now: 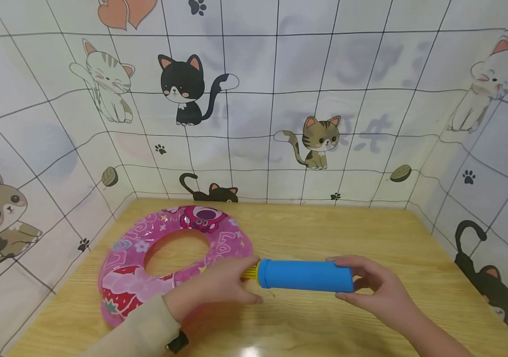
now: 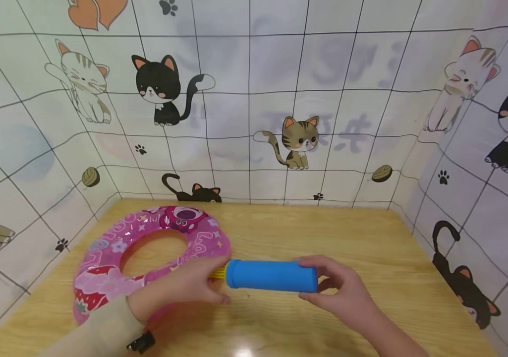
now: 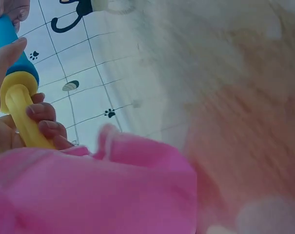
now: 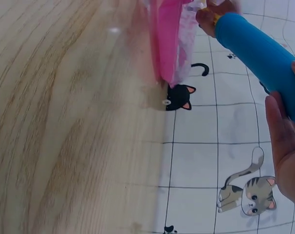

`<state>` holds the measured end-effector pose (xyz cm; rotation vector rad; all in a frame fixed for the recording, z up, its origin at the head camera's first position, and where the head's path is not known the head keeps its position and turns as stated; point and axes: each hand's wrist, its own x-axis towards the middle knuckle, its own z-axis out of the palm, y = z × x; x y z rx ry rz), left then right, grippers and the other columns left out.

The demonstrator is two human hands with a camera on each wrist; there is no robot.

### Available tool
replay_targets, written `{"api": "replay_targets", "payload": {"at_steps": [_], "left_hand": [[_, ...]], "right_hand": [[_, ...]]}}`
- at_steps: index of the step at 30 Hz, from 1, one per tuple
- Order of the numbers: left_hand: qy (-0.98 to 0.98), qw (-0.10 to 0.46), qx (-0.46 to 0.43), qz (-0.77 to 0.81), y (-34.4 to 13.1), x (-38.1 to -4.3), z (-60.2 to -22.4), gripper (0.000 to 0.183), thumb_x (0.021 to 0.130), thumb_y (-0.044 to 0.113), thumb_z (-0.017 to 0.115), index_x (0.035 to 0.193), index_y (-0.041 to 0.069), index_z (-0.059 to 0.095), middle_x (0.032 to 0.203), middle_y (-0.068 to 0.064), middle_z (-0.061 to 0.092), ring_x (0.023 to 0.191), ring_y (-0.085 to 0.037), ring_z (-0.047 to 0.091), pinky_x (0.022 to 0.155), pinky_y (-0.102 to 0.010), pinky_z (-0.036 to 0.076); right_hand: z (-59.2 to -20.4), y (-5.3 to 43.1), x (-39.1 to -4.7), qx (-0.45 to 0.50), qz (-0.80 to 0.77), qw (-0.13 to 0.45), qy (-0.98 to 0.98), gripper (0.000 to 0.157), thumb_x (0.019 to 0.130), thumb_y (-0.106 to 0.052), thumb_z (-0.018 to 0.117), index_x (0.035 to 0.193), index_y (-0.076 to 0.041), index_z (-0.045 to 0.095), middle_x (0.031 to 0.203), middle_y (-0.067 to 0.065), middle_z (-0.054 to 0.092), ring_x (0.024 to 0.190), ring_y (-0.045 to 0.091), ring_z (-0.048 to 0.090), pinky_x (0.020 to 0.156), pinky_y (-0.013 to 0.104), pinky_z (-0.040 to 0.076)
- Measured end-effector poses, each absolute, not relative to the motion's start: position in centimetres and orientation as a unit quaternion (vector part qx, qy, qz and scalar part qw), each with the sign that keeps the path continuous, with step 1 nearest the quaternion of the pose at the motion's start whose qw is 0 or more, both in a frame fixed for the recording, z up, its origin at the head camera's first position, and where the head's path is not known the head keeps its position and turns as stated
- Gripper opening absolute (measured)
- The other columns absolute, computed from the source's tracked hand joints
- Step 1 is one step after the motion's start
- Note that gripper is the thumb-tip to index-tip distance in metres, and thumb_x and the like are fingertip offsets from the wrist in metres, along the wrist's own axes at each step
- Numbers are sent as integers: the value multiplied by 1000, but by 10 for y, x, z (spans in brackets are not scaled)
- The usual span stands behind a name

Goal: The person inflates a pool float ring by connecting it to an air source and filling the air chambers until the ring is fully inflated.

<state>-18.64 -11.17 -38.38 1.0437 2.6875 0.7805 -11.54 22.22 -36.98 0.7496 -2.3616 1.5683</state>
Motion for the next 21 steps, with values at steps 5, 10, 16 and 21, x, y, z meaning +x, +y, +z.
{"api": "replay_targets", "payload": {"at_steps": [5,10,16,21], "left_hand": [[905,71,350,233,-117,-188,-380,60,74,49,81,123,23,56,102,13,62,95,-8,58,88,-35,50],[903,98,342,241,-130,-189,-383,61,75,46,82,126,23,56,107,14,61,101,-11,57,93,-37,48],[903,123,327,252,-146,-187,-385,69,77,43,81,135,18,54,123,5,61,114,-20,56,97,-46,46],[914,115,306,239,-145,-185,-390,72,77,47,80,138,20,53,128,5,60,117,-20,55,98,-45,45]], "right_hand": [[-365,244,-103,236,502,124,-823,58,74,10,78,127,-2,59,127,-3,62,100,9,62,67,31,57],[-368,276,-91,251,480,123,-832,62,73,17,75,130,1,54,132,-3,57,110,5,57,69,29,56],[-371,311,-82,254,465,107,-841,70,74,23,70,137,4,47,141,-6,49,113,4,56,72,29,56],[-370,317,-79,201,426,78,-879,70,77,10,74,140,-5,49,140,-18,45,106,-2,57,68,31,57]]}}
